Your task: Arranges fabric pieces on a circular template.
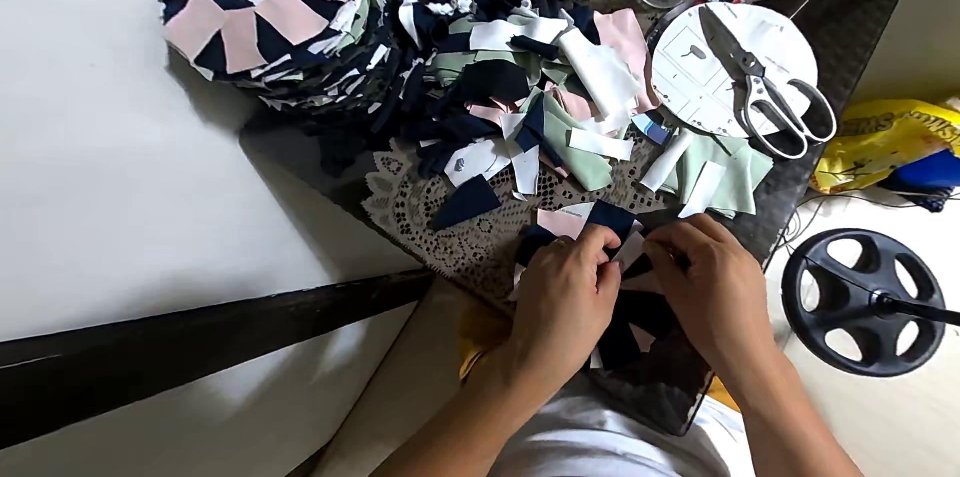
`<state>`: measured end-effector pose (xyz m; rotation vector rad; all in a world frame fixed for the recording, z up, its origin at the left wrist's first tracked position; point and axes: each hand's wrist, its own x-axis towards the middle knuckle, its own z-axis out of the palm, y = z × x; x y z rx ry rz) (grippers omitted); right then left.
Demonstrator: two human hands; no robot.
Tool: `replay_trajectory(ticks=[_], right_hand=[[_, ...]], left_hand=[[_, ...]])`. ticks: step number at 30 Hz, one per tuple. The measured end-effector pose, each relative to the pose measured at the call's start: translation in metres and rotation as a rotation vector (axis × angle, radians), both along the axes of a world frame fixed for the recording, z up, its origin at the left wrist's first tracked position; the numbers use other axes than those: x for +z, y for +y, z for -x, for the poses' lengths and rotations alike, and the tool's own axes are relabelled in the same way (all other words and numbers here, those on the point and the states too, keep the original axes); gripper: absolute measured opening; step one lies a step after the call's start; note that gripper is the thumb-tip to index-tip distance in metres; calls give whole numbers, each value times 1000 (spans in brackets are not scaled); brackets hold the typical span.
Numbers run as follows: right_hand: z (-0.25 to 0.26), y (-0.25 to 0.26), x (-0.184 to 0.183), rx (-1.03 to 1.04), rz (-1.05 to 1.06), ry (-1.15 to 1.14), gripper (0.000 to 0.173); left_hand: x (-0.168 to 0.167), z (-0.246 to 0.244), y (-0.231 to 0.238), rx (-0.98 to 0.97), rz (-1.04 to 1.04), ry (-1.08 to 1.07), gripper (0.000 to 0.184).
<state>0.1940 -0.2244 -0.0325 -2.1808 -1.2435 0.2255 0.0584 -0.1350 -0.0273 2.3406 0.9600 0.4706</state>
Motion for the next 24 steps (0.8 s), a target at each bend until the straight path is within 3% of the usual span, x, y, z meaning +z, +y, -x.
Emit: replay_trajectory(ticks=[8, 17, 24], right_hand=[[-8, 14, -1, 2, 29, -57, 8], [-13, 20, 4, 22, 106, -62, 8], [-33, -1, 10, -18, 16, 120, 9]], left_hand=[[-6, -12, 0, 36, -128, 46, 16], [-7, -17, 1, 29, -136, 73, 18], [-6, -17, 3, 18, -130, 92, 16]])
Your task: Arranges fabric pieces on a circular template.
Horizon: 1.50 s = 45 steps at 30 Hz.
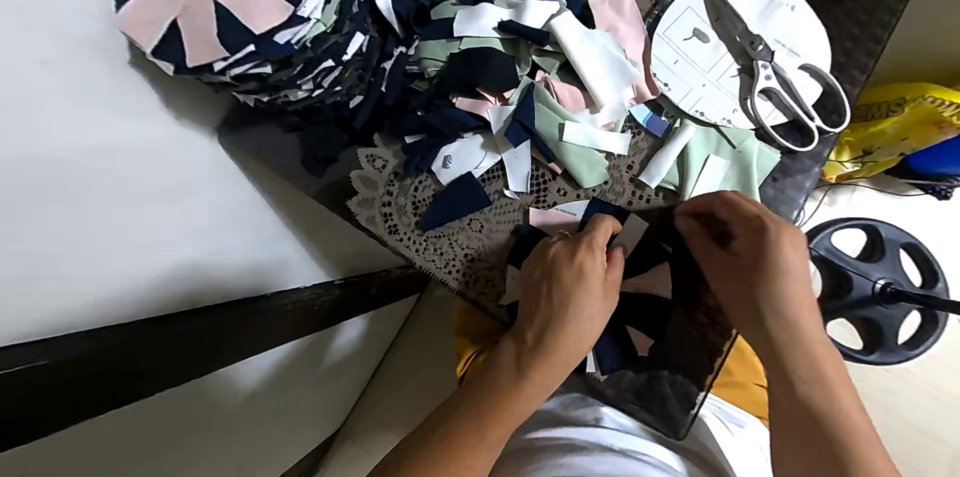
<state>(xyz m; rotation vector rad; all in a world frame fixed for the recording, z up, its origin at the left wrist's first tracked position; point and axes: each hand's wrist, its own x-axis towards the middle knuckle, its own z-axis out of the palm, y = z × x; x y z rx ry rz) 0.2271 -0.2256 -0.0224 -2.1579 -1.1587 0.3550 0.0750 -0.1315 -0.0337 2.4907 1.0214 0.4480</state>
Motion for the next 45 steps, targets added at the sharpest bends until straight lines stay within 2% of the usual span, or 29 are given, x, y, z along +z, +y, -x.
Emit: replay_trajectory(ticks=[3, 7, 12, 17, 20, 23, 26, 29, 32, 34, 40, 45], right_hand=[[-4, -18, -6, -58, -88, 1, 13], [4, -30, -16, -71, -102, -99, 17], [24, -17, -27, 18, -165, -278, 19], [29, -6, -35, 67, -131, -352, 26], [27, -6, -37, 75, -133, -363, 27], [25, -6, -36, 81, -137, -349, 29], [21, -10, -33, 62, -175, -248, 29], [12, -20, -32, -4, -280, -178, 27], [4, -30, -33, -90, -365, -94, 27], [0, -36, -33, -136, -396, -53, 27], [-12, -44, -38, -215, -386, -94, 24], [-33, -17, -26, -117, -161, -242, 25]], left_hand=[[2, 1, 2, -8, 29, 7, 16], [3, 0, 4, -12, 45, 34, 16], [3, -1, 4, -18, 35, 54, 16], [5, -2, 4, -14, 47, 82, 16], [11, 2, 4, -21, 66, 121, 17], [30, 13, 5, -50, 120, 250, 16], [39, 25, 6, -80, 18, 267, 14], [27, 28, 3, -122, -114, 125, 27], [4, 26, -4, -255, -123, 102, 60], [-12, 26, -8, -356, -172, 122, 74], [-29, 26, 2, -583, -232, 196, 77], [-27, 25, 6, -632, -244, 194, 76]])
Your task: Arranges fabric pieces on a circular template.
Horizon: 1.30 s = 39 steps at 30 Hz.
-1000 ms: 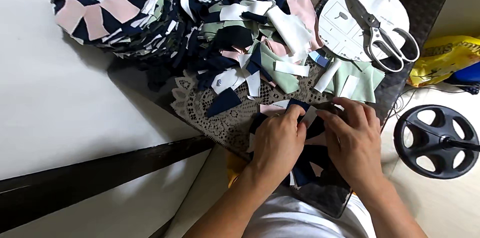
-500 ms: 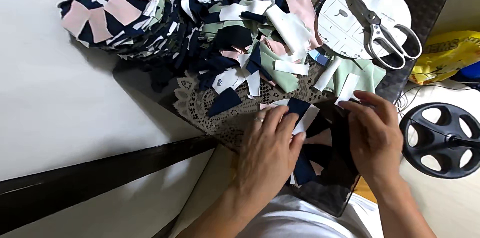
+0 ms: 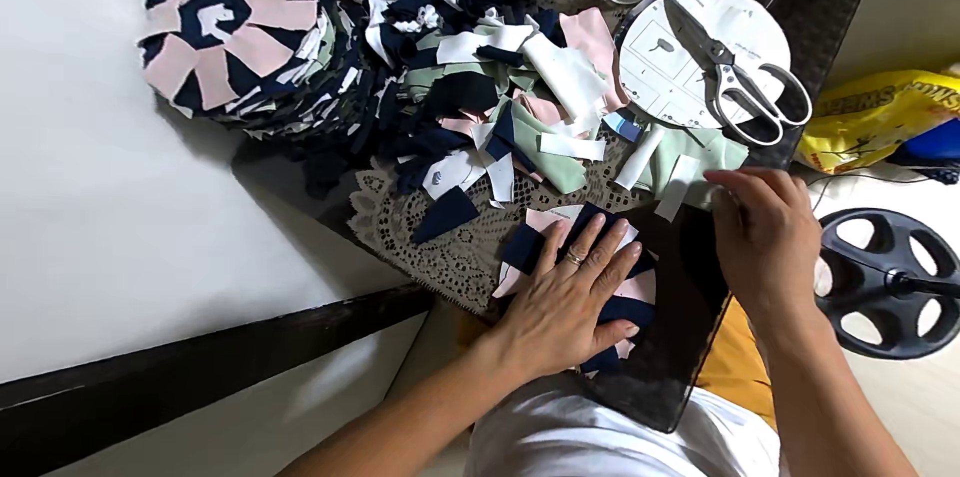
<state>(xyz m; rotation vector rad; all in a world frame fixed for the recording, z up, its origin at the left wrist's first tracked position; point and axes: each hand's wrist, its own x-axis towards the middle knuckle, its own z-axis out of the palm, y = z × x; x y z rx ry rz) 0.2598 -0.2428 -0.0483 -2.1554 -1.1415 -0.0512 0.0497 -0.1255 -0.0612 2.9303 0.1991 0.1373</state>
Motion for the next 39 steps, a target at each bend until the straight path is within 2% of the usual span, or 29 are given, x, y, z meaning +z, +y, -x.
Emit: replay_trajectory(ticks=[3, 6, 11, 16, 23, 25, 28, 31, 33, 37, 39], right_hand=[[-7, 15, 22, 125, 103, -60, 19], [-1, 15, 35, 238, 136, -140, 14], [8, 5, 8, 311, 152, -314, 19], [3, 2, -12, 325, 31, -445, 20], [2, 8, -21, 316, 0, -410, 18], [2, 9, -17, 286, -4, -304, 18], [11, 4, 10, 254, -48, -86, 17], [30, -8, 45, 264, -79, 255, 13], [39, -16, 55, 275, -130, 533, 9], [47, -28, 52, 254, -220, 957, 9], [50, -31, 47, 250, -258, 1116, 14]], left_hand=[[0, 0, 0, 5, 22, -4, 77], [6, 1, 1, 46, 166, -55, 76], [23, 12, 22, 284, 278, -335, 52], [34, 25, 45, 437, 360, -507, 43], [39, 21, 40, 456, 428, -568, 35], [41, 15, 36, 423, 485, -580, 32], [46, 0, 28, 324, 666, -587, 31], [52, -14, 19, 204, 964, -503, 43], [56, -21, 12, 162, 1186, -426, 47], [59, -24, -3, 270, 1498, -405, 14], [60, -23, -6, 339, 1546, -363, 8]])
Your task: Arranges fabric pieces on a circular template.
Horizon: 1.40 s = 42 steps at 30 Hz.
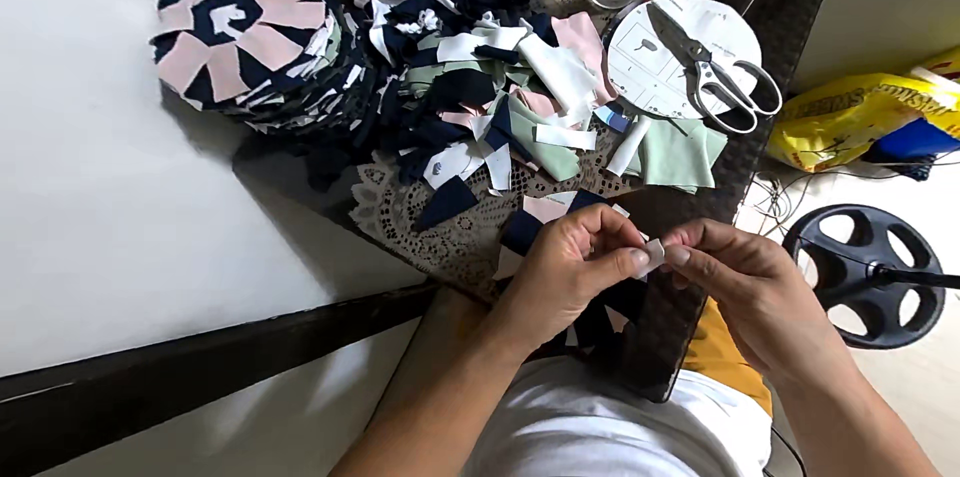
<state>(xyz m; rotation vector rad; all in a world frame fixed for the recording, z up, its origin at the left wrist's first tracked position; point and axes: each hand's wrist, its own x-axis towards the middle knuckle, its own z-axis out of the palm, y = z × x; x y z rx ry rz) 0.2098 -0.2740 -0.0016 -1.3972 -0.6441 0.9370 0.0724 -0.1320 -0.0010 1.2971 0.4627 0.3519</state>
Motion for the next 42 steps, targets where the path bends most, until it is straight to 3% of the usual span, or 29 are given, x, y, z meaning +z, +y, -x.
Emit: replay_trajectory(ticks=[3, 7, 13, 21, 25, 30, 36, 42], right_hand=[[1, -4, -6, 38, 25, 36, 18], [-1, 1, -3, 59, 89, -240, 7], [-11, 12, 11, 81, 194, -610, 9], [-12, 15, -11, 126, 316, -882, 9], [-13, 11, -14, 181, 343, -938, 8], [-8, 2, -15, 212, 349, -957, 8], [-15, 19, -17, 201, 342, -1000, 7], [-20, 30, -15, 240, 381, -1013, 8]], left_hand=[[-1, 3, -1, -22, -86, 91, 6], [2, 2, 4, -68, -232, 125, 9], [15, -4, 17, -91, -387, 188, 14], [-1, -3, 2, -22, -752, 523, 6], [-7, 1, -9, -20, -860, 568, 8], [-11, 14, -19, -68, -821, 585, 11], [-11, 3, -9, 16, -902, 548, 8], [-7, -4, 4, -46, -919, 626, 7]])
